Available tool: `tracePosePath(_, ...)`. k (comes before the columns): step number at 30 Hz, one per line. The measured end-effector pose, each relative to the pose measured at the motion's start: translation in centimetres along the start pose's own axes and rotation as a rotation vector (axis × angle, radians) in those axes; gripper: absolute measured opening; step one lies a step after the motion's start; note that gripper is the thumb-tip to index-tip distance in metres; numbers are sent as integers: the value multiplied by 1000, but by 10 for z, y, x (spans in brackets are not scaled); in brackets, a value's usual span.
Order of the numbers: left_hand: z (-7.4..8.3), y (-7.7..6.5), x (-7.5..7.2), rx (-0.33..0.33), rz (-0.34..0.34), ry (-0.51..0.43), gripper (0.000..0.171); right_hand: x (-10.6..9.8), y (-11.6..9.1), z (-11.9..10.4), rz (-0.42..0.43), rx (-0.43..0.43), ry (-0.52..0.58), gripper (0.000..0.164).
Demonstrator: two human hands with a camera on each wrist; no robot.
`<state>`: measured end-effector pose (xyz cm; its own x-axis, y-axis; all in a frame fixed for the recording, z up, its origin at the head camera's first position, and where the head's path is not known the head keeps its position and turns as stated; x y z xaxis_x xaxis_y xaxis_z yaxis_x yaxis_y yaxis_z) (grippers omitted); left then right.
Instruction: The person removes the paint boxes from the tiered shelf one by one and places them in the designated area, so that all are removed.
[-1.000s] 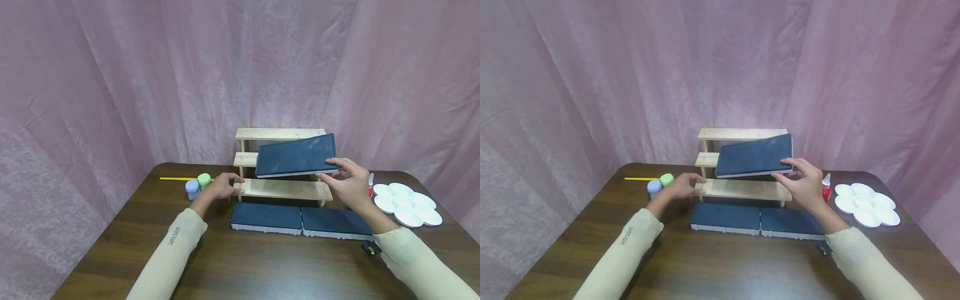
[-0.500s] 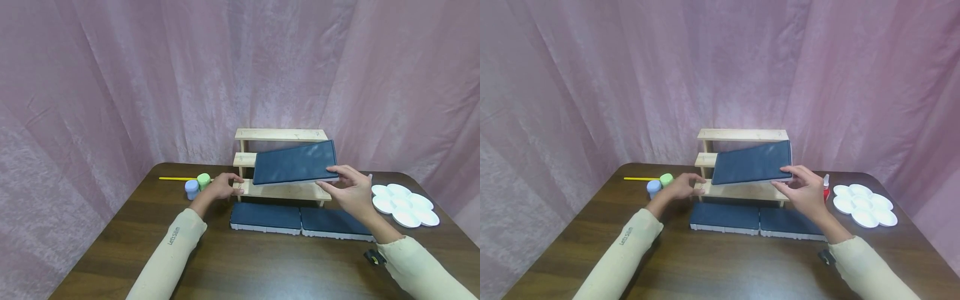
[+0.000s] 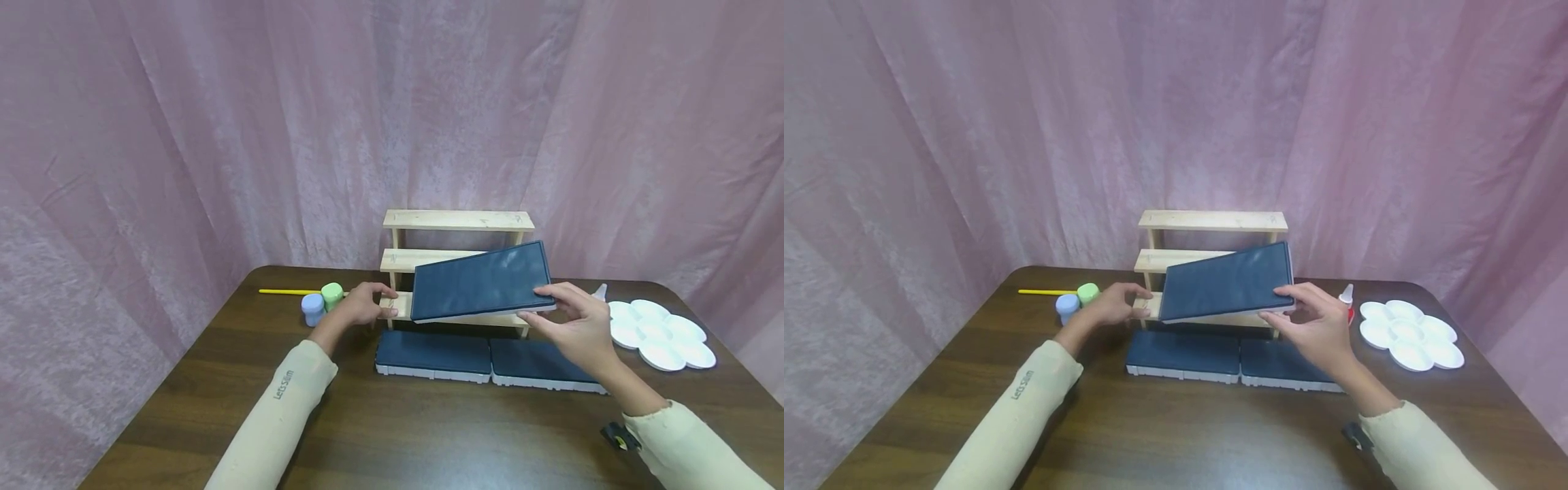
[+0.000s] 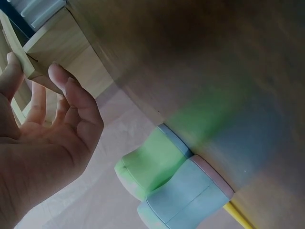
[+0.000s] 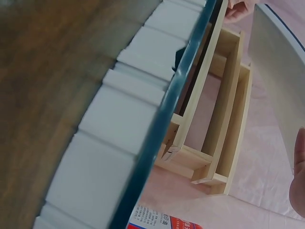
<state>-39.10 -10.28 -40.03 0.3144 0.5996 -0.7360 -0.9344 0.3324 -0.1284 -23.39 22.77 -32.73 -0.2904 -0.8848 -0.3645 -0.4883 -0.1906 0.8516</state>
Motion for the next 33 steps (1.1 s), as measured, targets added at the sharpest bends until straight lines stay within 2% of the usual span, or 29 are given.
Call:
tracePosePath(13,-1,0,-1,2,1,13,36,-1,-10,-9,-7,-49,-14,51)
tracePosePath(21,-2,-1,0,7,-5,12,37,-3,-15,-12,-29,-71,-14,40)
tracePosePath(29,-2,1,0,4,-8,19,37,-5,-20,-20,-52,-21,-22,47)
tracePosePath(33,-3,2,1,6,-9,22,37,-5,-24,-23,-58,-25,3,44)
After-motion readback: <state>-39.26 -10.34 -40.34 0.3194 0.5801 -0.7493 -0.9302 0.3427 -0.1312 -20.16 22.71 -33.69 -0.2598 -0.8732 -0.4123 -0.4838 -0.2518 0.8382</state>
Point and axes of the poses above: each hand's wrist, its own y-axis towards the middle knuckle, its own x-axis out of the palm, z = x × y, the point moved 3 cm from there along y, towards the middle knuckle, and after that the axes turned 5 degrees about -z, right-handed, at the moved point
